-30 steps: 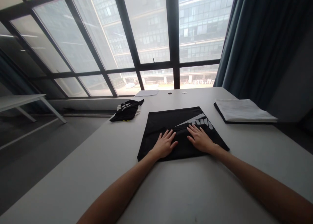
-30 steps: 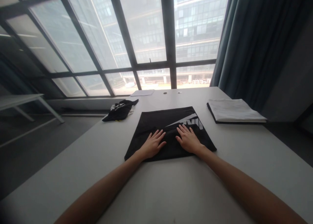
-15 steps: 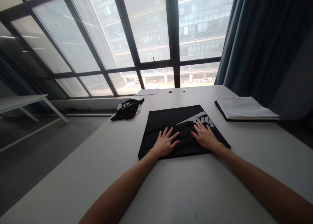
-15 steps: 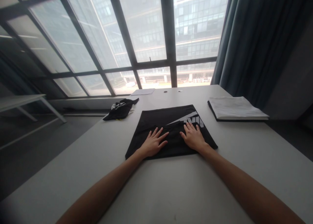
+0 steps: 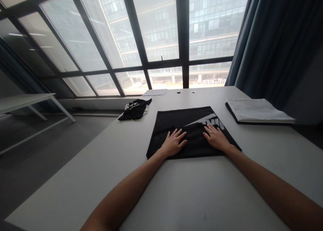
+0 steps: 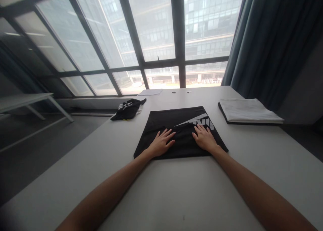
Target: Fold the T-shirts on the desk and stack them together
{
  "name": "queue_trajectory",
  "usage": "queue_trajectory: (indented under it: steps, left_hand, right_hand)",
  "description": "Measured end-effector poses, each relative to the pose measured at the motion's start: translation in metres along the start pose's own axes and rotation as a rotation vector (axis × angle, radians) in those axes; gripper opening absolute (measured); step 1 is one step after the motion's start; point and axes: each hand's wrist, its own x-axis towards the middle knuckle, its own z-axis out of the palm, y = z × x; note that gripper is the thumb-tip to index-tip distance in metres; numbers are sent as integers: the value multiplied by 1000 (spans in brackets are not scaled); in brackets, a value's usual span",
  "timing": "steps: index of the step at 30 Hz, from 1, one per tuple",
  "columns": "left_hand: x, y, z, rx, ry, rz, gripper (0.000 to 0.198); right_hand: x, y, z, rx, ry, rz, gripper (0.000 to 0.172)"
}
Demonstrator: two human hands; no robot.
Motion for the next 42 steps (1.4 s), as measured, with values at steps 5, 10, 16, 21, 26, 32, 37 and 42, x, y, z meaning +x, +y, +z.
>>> queue_trajectory:
  steps: [5,10,16,21,26,32,37,42]
  left_hand:
    - [-11,-9,-11,36,181,-82,50]
    - [-25,-33,-8,-14,169,-216,51]
    - [-35,-64,-42,-394,425,-206,43]
    - [-88,-83,-61,-348,449,-360,32]
    - [-126,-78,-40,-380,280,-427,33]
    - [-129,-75,-35,-257,220,-423,36]
    - [-100,-70,-53,-144,340,-267,36]
    - [-35,-36,-45,-84,388,-121,39]
  right_hand:
    - [0,-1,0,1,10,6,59]
    - [0,0,0,6,14,4,59]
    - [-2,0,0,11,28,-2,57]
    - [-2,-1,1,13,39,-3,59]
    - [-1,0,1,14,41,-10,59]
    - [-4,-5,-10,20,37,16,56]
    - [-24,-42,-31,-73,253,-40,52]
    - [-32,-73,-42,-6,344,-236,50]
